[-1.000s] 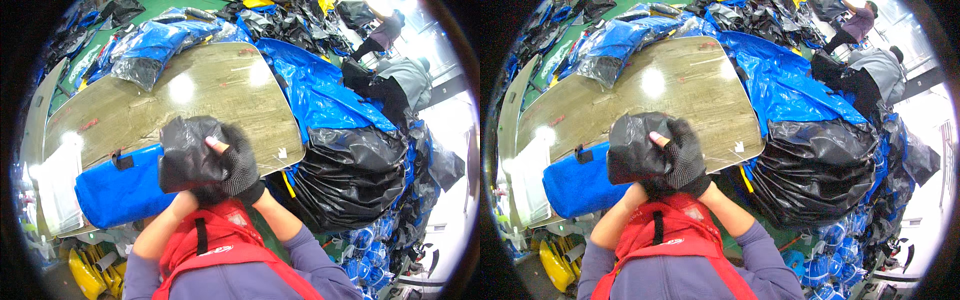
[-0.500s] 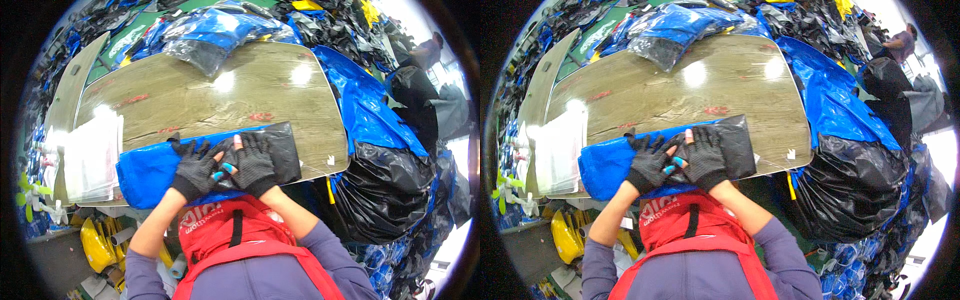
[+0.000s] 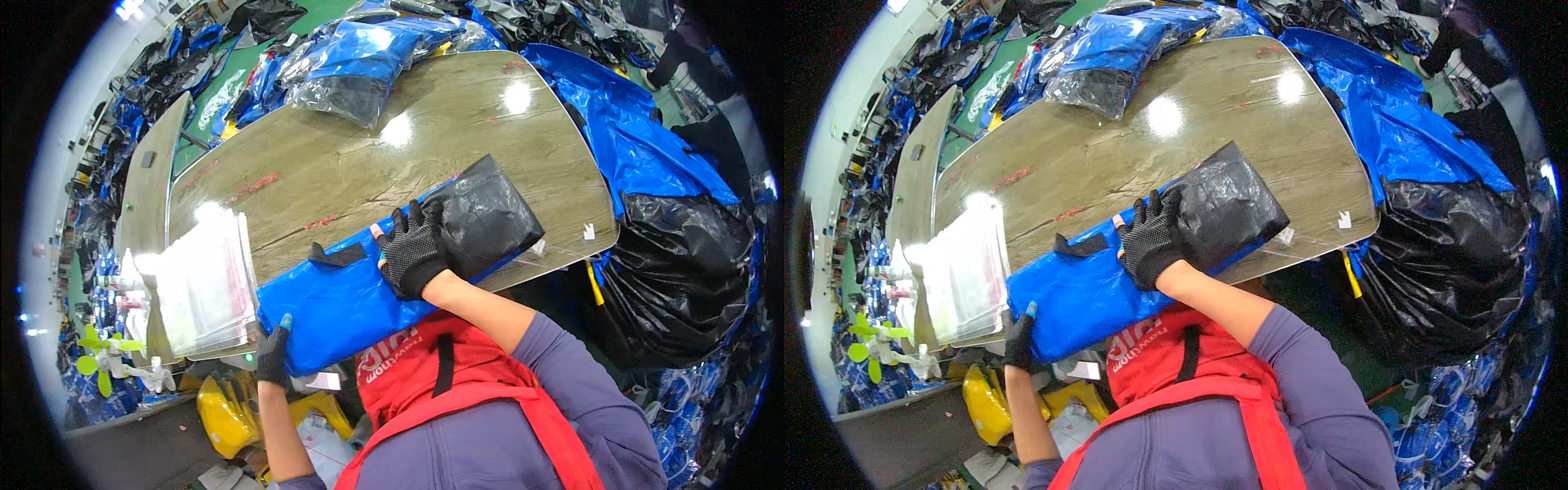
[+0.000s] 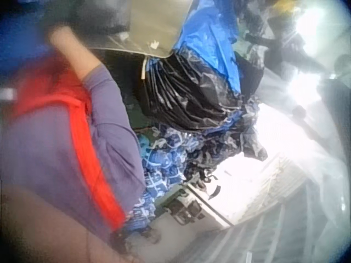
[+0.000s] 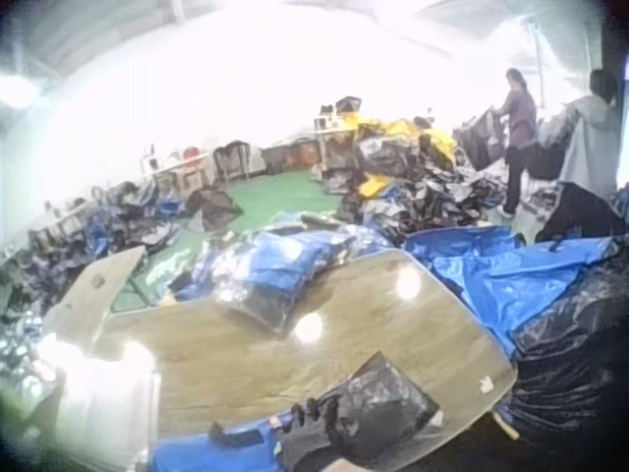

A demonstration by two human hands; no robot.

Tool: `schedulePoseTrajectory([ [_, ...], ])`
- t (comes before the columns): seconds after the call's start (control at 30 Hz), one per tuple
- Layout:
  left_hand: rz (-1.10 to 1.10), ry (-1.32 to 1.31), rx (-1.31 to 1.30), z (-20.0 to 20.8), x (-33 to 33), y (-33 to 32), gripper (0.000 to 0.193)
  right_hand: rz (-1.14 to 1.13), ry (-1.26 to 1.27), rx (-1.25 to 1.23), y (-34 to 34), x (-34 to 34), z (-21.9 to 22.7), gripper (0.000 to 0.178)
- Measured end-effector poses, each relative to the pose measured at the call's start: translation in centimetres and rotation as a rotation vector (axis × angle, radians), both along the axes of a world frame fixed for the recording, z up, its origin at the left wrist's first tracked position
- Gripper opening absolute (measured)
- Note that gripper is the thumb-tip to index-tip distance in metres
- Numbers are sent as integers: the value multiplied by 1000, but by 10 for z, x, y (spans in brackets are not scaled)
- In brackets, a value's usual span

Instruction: The person repeatedly places blue fabric items into clear plastic bags on a table, folds the items, and sets the sealed bags aside. The person handles multiple blue items and clear bags throughout the clip.

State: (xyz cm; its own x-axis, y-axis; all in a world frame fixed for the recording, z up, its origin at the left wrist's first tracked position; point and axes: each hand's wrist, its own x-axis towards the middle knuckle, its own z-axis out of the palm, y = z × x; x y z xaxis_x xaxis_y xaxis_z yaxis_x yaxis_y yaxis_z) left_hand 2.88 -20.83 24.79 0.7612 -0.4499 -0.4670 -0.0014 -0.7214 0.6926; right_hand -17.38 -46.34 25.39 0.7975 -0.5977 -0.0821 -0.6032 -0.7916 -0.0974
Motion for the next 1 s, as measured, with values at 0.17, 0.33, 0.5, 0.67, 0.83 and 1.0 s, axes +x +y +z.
schedulePoseTrajectory([
  [0.17, 194, 573, -630, 16, -43, 29, 72, 194, -505, -71, 3, -30, -6, 52],
  [0.33, 211, 340, -288, 122, -83, -49, 69, 282, -802, 1, 29, -88, -46, 44],
  [0.5, -97, 332, -824, 95, -206, -228, 43, -113, -897, 1167, 38, -102, -102, 49],
  [0.67, -706, -44, -540, 11, -249, -311, 59, 79, -650, 787, 29, -113, -150, 61],
  [0.83, -1059, -1070, -501, 13, -209, -296, 72, 63, -718, 718, 33, -137, -103, 59],
  [1.0, -783, -1090, -377, 3, -200, -298, 72, 22, -687, 602, -5, -190, 12, 43],
])
